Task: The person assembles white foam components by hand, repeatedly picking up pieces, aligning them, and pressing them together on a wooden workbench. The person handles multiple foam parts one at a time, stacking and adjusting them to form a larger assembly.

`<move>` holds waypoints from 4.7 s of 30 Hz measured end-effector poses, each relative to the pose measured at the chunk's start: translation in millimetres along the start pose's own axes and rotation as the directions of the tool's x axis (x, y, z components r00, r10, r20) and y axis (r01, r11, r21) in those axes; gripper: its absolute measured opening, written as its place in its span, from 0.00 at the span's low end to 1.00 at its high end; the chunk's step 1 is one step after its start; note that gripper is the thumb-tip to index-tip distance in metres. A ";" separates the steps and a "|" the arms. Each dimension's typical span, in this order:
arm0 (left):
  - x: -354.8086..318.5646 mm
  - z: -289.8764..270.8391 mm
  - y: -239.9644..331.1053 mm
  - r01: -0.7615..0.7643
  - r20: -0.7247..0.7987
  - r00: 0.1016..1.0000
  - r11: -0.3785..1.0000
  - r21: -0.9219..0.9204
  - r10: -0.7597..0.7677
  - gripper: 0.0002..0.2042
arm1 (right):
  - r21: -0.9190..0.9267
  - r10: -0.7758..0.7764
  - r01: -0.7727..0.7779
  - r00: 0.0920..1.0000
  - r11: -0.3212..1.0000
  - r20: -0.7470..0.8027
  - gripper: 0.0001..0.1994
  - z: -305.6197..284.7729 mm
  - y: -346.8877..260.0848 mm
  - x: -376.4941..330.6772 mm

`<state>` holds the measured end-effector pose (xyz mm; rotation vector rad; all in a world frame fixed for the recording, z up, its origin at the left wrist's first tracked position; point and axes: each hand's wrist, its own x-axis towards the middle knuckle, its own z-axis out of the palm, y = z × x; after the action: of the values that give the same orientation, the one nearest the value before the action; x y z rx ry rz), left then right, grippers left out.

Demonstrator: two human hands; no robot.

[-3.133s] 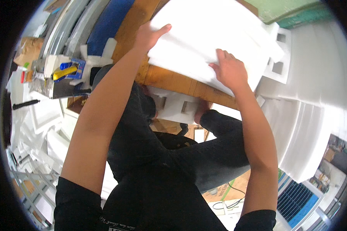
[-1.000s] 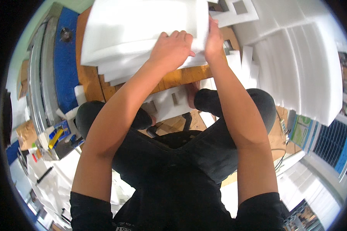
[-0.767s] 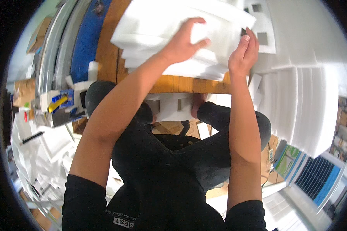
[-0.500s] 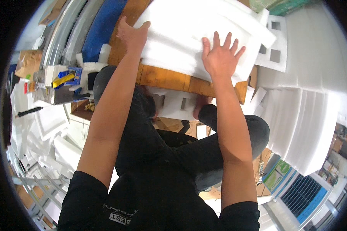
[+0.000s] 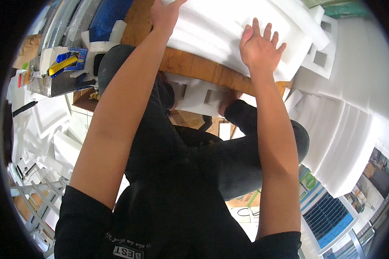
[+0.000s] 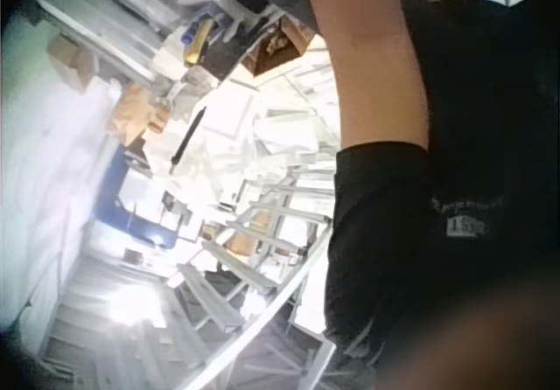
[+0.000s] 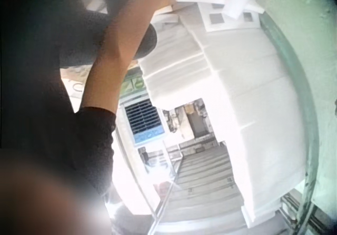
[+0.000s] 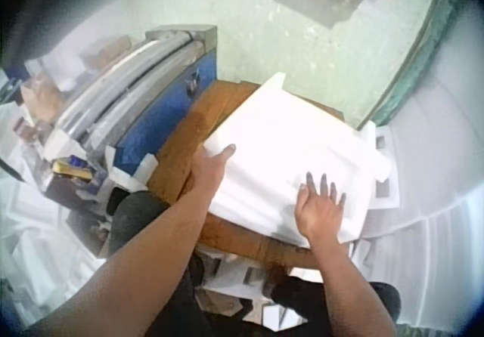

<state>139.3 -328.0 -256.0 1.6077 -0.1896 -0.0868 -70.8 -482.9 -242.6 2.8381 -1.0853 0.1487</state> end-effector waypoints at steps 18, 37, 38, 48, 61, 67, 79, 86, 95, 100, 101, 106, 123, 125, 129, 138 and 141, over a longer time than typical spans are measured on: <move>-53.2 10.5 -1.9 0.051 -0.006 0.999 0.988 0.147 -0.050 0.43 | 0.065 0.029 -0.027 0.999 0.998 -0.019 0.34 -2.6 -35.1 12.9; -38.7 16.4 -32.3 -0.138 -0.132 0.975 0.955 0.262 0.177 0.40 | 0.161 -0.040 0.023 0.994 0.987 0.102 0.34 -37.1 -77.8 34.3; -40.3 18.5 -32.0 -0.127 -0.122 0.979 0.956 0.264 0.164 0.41 | 0.186 -0.004 -0.025 0.988 0.982 0.153 0.34 -38.1 -87.8 37.3; -43.0 4.1 -35.1 -0.249 -0.005 0.963 0.893 0.374 0.270 0.38 | 0.069 -0.025 0.023 0.999 0.997 0.030 0.31 -7.1 -106.5 27.9; -45.6 11.1 -33.2 -0.267 -0.083 0.946 0.897 0.351 0.314 0.37 | 0.109 -0.062 0.062 0.998 0.992 -0.004 0.31 6.6 -103.5 27.2; -45.9 9.7 -15.6 -0.056 0.042 0.998 0.979 0.195 0.049 0.41 | 0.074 -0.018 0.013 0.997 0.997 0.072 0.31 -3.8 -99.5 33.7; -42.8 7.5 -5.5 0.000 0.069 0.998 0.971 0.241 -0.017 0.36 | 0.174 0.100 -0.085 0.992 0.981 -0.078 0.35 -34.8 11.4 6.4; -49.8 7.0 1.5 0.063 0.048 0.996 0.953 0.297 -0.080 0.38 | 0.139 0.144 -0.140 0.989 0.980 -0.018 0.35 -12.2 28.8 -11.6; -49.1 6.3 16.9 0.083 0.135 0.984 0.965 0.249 -0.120 0.40 | 0.180 0.127 -0.128 0.992 0.975 0.012 0.36 -13.8 34.8 -13.0; -40.4 6.5 16.9 0.025 0.136 0.990 0.989 0.148 -0.046 0.44 | 0.486 0.143 0.058 0.919 0.872 -0.366 0.27 -24.9 68.3 -12.0; -37.7 4.1 16.8 -0.024 0.147 0.989 0.990 0.142 0.003 0.45 | 0.604 0.276 0.084 0.833 0.793 -0.479 0.23 -35.1 89.0 -12.0; -45.3 12.7 6.2 -0.035 0.219 0.975 0.999 0.004 0.033 0.41 | 0.943 0.634 -0.213 0.699 -0.255 0.330 0.40 -3.4 182.3 -17.9; -51.9 8.2 1.8 -0.072 0.208 0.977 0.990 0.117 0.047 0.28 | 0.965 0.390 -0.193 0.887 -0.178 0.249 0.47 -17.8 130.9 -25.9; -54.3 9.3 -0.6 -0.090 0.197 0.976 0.996 -0.005 0.089 0.26 | 0.978 0.387 -0.155 0.900 -0.143 0.200 0.46 -9.2 132.6 -24.1; -45.8 6.5 -21.7 0.013 0.193 0.981 0.982 -0.190 0.024 0.25 | 0.975 0.404 -0.117 0.895 -0.191 0.187 0.44 4.8 148.2 -27.2; -34.4 -0.3 -23.3 0.224 0.225 0.961 0.933 -0.282 -0.162 0.32 | 0.946 0.456 -0.152 0.846 -0.287 0.275 0.40 -6.2 132.0 -20.6; -29.2 -1.7 -2.6 0.311 0.231 0.943 0.880 -0.358 -0.240 0.34 | 0.915 0.463 -0.106 0.837 -0.388 0.293 0.40 -9.0 146.1 -28.1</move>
<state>111.0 -321.1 -260.3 1.2147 -0.0723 -0.4674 -189.8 -571.5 -228.8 2.8247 -2.4993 2.7087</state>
